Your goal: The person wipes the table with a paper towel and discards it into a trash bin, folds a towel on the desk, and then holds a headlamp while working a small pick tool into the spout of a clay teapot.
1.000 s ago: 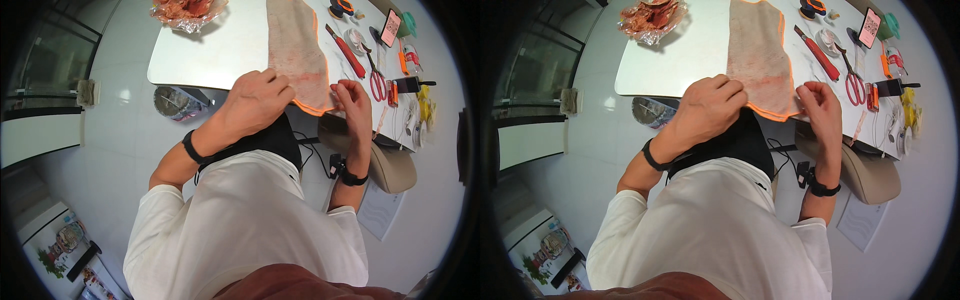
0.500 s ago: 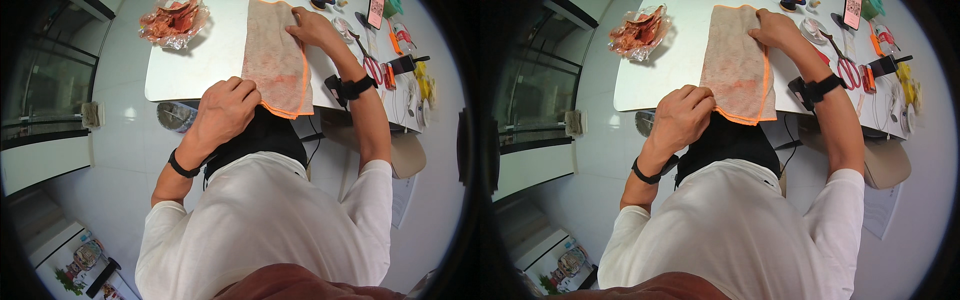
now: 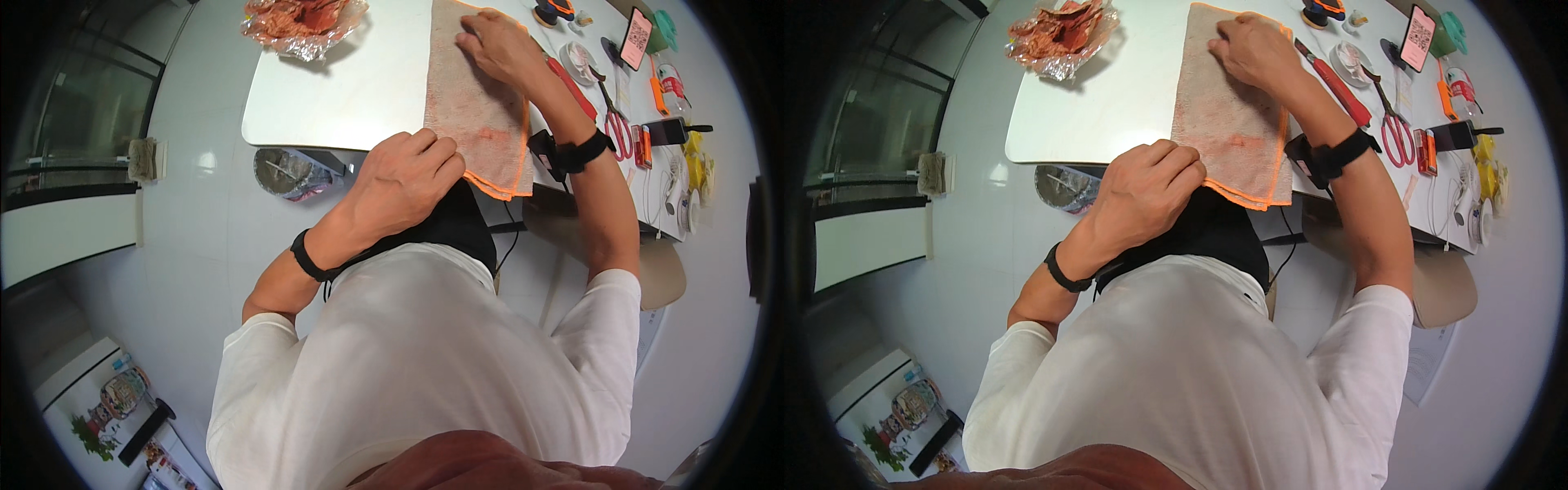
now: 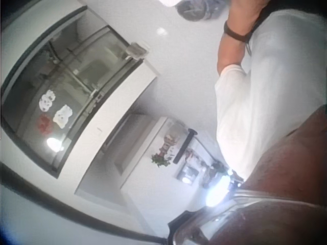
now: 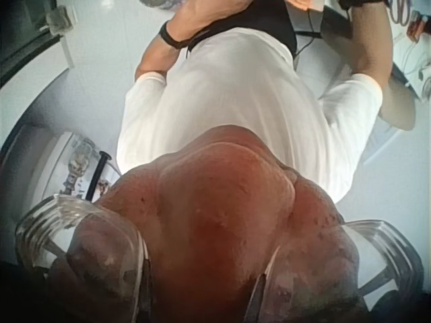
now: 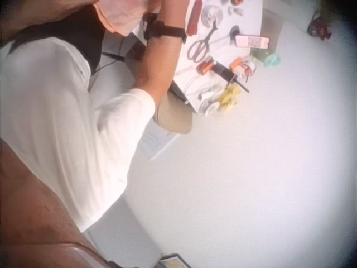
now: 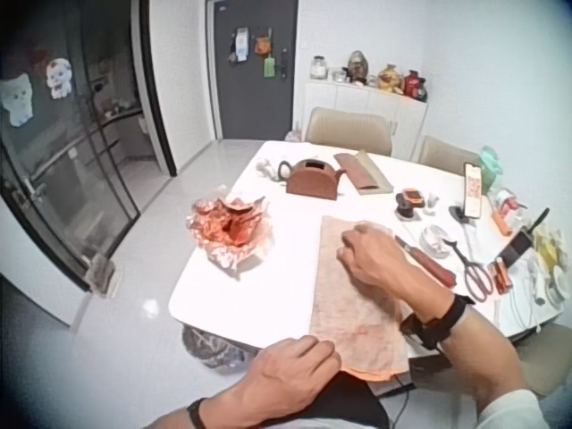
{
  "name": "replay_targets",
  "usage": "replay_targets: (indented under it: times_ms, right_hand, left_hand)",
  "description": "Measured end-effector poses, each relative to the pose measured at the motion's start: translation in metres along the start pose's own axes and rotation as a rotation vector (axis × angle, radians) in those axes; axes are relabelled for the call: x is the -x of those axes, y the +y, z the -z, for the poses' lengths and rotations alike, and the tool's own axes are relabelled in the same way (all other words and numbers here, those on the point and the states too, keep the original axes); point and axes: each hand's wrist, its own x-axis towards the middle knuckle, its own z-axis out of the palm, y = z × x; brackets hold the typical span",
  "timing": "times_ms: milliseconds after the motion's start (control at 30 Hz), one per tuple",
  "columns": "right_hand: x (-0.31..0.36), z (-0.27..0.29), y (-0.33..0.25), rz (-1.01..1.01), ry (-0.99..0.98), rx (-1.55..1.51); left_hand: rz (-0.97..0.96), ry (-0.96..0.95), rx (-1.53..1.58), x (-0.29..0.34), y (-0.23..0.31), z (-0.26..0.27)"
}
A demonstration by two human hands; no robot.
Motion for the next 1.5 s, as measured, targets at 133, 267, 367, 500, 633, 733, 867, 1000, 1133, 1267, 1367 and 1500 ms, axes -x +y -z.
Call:
replay_targets:
  times_ms: [133,267,367,500,633,733,867,1000,1133,1267,1367,1500]
  right_hand:
    - [0.010,-0.054,-0.030,0.078,0.040,0.036]
    - [0.020,-0.047,-0.083,0.211,-0.025,0.149]
    - [0.031,-0.042,-0.104,0.365,-0.061,0.069]
    - [0.049,-0.033,-0.133,0.470,-0.112,0.003]
    - [0.058,-0.023,-0.154,0.599,-0.220,-0.164]
    - [0.047,-0.029,-0.151,0.606,-0.201,-0.199]
    - [0.030,-0.031,-0.132,0.541,-0.206,-0.169]
    - [0.024,-0.028,-0.100,0.434,-0.185,-0.092]
    - [0.014,-0.026,-0.065,0.311,-0.162,0.002]
    - [-0.020,-0.038,-0.033,0.168,-0.119,0.054]
    - [-0.055,-0.062,-0.011,0.065,-0.124,0.111]
    - [-0.062,-0.075,-0.032,0.034,-0.106,0.175]
  left_hand:
    - [-0.016,-0.032,0.064,0.017,-0.001,0.002]
    - [-0.075,-0.046,0.184,0.032,0.007,0.001]
    - [-0.058,-0.072,0.340,0.036,0.013,0.005]
    - [-0.064,-0.034,0.526,0.037,0.020,0.005]
    - [-0.050,-0.126,0.660,0.032,0.027,0.009]
    - [0.039,-0.082,0.680,0.032,0.025,0.001]
    - [0.043,-0.093,0.688,0.016,0.015,0.008]
    - [0.053,-0.050,0.701,0.003,0.008,0.006]
    - [0.052,-0.014,0.620,-0.009,0.005,0.001]
    - [0.111,0.096,0.372,-0.019,-0.010,-0.001]
    - [0.134,0.181,0.242,-0.027,-0.024,-0.006]
    - [0.175,0.252,0.271,-0.012,-0.034,-0.004]
